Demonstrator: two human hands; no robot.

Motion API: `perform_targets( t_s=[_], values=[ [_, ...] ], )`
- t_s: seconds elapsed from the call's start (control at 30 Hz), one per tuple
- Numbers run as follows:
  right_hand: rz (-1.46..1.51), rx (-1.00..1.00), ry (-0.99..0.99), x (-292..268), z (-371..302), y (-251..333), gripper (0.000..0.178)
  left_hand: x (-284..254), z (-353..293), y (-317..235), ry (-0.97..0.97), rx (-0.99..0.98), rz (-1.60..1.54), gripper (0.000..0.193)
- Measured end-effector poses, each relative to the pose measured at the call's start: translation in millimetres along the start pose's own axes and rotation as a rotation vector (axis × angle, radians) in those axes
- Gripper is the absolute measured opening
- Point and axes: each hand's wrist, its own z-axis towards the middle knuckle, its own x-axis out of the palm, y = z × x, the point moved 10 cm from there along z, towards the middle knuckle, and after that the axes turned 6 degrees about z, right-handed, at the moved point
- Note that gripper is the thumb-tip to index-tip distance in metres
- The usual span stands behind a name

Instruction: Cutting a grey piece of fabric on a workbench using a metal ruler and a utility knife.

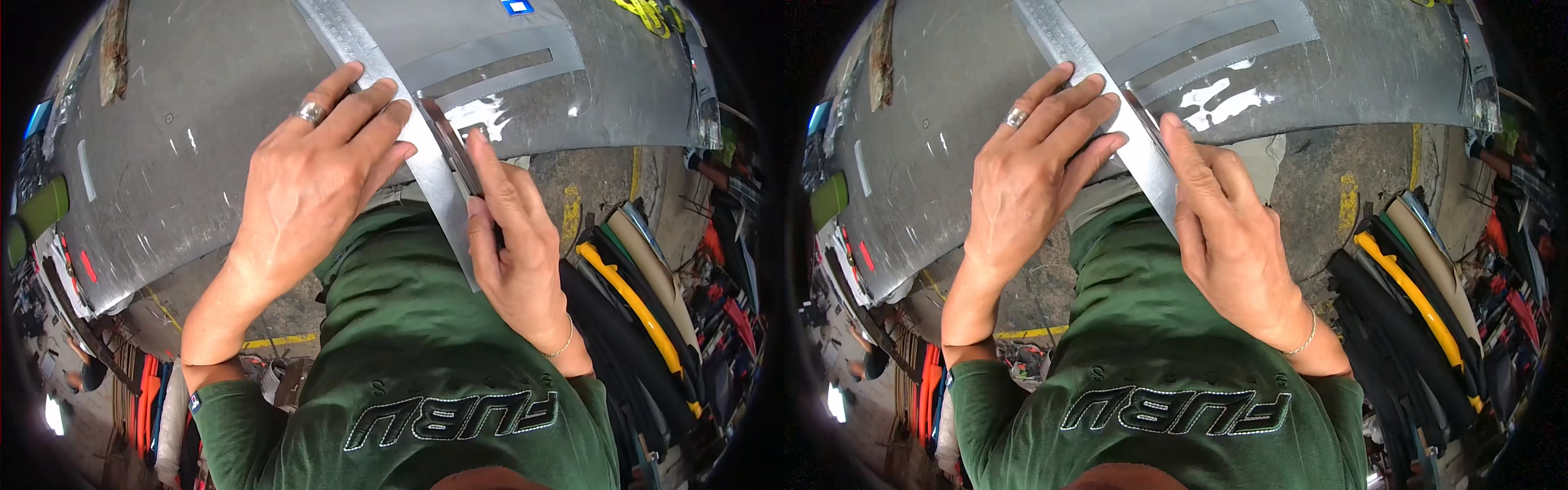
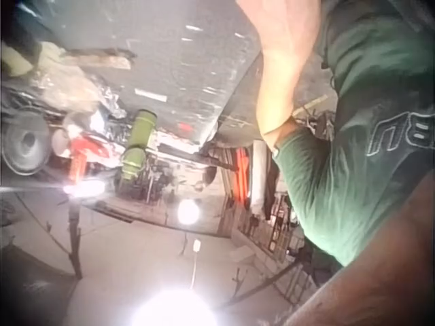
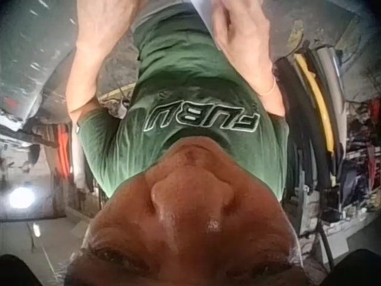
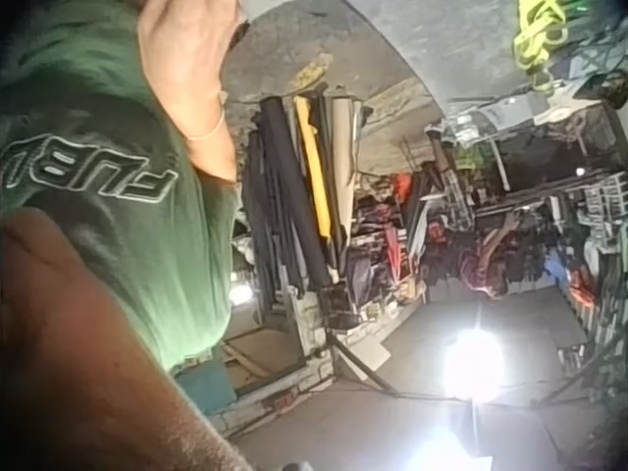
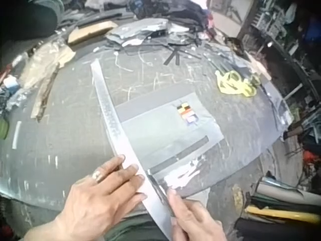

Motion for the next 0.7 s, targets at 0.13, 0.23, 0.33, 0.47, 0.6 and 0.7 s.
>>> perform_targets(
  t_s=[0.13,0.23,0.33,0.47,0.6,0.7],
  values=[
    [-0.070,0.016,0.023,5.0,4.2,0.5,0.073,3.5,-1.4,2.5,0.040,0.011,-0.035,0.035],
    [-0.070,0.085,0.019,5.9,7.2,2.9,0.061,2.5,-0.3,1.3,0.053,0.032,-0.025,0.037],
    [-0.109,0.039,0.041,7.3,9.3,4.0,0.075,2.7,0.3,2.2,0.071,0.028,-0.023,0.037],
    [-0.121,0.062,0.047,7.1,9.3,4.3,0.076,4.8,1.6,2.2,0.089,0.020,-0.038,0.037],
    [-0.145,0.077,0.063,8.3,9.7,4.0,0.077,4.9,1.3,3.0,0.092,0.021,-0.035,0.037],
    [-0.156,0.074,0.074,9.2,9.9,5.8,0.078,4.5,0.8,3.6,0.088,0.016,-0.045,0.037]
  ],
)
